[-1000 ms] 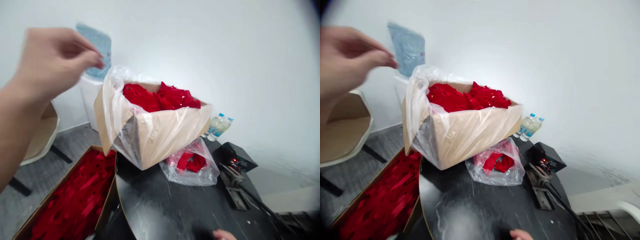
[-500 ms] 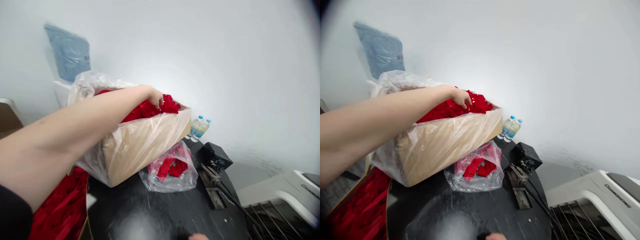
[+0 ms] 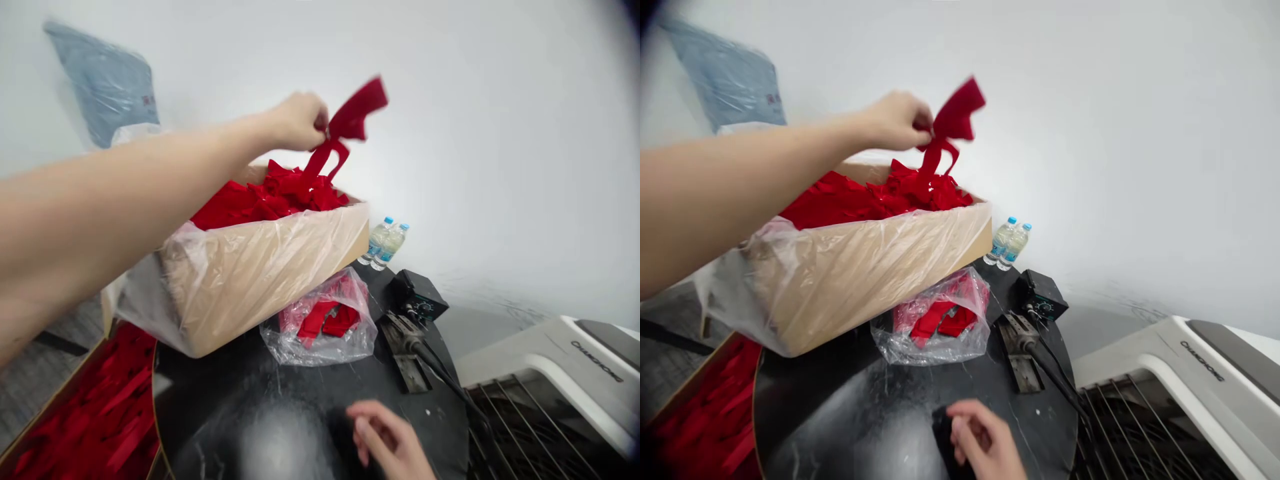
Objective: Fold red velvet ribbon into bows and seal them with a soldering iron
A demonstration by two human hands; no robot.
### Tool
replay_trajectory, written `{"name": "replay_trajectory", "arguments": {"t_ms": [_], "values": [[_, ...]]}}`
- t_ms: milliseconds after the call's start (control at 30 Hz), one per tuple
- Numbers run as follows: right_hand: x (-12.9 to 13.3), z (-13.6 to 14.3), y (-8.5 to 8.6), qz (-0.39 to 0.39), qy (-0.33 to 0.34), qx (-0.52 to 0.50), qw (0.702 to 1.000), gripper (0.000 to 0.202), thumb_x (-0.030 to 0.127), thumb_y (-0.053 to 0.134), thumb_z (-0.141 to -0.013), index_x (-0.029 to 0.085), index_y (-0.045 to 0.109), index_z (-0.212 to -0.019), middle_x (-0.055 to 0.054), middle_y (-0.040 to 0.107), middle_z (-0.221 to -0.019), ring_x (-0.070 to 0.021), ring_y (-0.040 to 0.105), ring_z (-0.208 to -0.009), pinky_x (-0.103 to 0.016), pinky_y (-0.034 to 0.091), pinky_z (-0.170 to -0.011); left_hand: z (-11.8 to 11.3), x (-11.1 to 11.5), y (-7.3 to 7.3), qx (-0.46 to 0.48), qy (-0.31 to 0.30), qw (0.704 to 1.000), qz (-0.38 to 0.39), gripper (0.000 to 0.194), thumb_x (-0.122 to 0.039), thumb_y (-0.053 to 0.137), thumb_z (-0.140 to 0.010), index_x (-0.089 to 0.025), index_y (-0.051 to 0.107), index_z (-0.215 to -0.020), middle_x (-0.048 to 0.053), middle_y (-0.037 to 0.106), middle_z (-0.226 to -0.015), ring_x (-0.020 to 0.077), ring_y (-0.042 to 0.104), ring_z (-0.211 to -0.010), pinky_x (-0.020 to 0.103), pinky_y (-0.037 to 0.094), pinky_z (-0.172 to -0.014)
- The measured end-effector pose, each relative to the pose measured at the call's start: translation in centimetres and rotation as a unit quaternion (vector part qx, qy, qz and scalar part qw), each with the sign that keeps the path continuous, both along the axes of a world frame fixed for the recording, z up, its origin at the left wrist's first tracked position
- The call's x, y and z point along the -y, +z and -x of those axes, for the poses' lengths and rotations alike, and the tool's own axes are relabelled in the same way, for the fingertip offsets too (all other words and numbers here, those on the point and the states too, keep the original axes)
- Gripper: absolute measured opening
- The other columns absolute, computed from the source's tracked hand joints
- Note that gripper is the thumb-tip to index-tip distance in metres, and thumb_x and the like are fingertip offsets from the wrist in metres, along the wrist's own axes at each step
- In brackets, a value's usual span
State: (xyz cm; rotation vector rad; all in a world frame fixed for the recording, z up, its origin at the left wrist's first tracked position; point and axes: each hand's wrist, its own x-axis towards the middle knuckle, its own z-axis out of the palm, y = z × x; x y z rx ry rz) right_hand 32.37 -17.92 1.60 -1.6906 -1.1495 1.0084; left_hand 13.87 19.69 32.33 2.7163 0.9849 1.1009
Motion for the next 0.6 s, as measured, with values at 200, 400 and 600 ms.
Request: {"name": "replay_trajectory", "arguments": {"t_ms": [200,400,600], "values": [[-10.1,-1.6,4.9,-0.054,0.066,0.334,0.939,0.025,0.026,0.050,-0.103,0.018,0.070,-0.115,-0.010,0.075,-0.112,-0.0225,0.071,-0.106,-0.034,0.051,-0.098,0.7,8.9,4.4,0.087,-0.032,0.995,-0.035,0.075,-0.034,0.019,-0.084,0.001,0.054,-0.140,-0.003,0.066,-0.117,0.0263,0.061,-0.120,0.034,0.041,-0.077],[-15.2,-2.9,1.5,0.002,0.070,0.412,0.909,0.028,0.035,0.066,-0.099,0.016,0.067,-0.119,-0.009,0.068,-0.124,-0.0239,0.067,-0.113,-0.048,0.056,-0.099,1.5,16.1,2.5,0.186,-0.217,0.952,0.112,0.062,-0.020,0.020,-0.087,-0.003,0.060,-0.131,-0.008,0.069,-0.111,0.0270,0.060,-0.122,0.030,0.036,-0.068],[-14.6,-3.5,0.1,-0.027,0.003,0.413,0.910,0.026,0.036,0.064,-0.101,0.017,0.067,-0.119,-0.009,0.069,-0.121,-0.0218,0.068,-0.107,-0.044,0.058,-0.094,1.0,17.1,-3.4,0.280,-0.310,0.845,0.333,0.034,-0.032,0.065,-0.095,0.001,0.076,-0.097,0.000,0.076,-0.072,0.0239,0.079,-0.085,0.034,0.058,-0.073]]}}
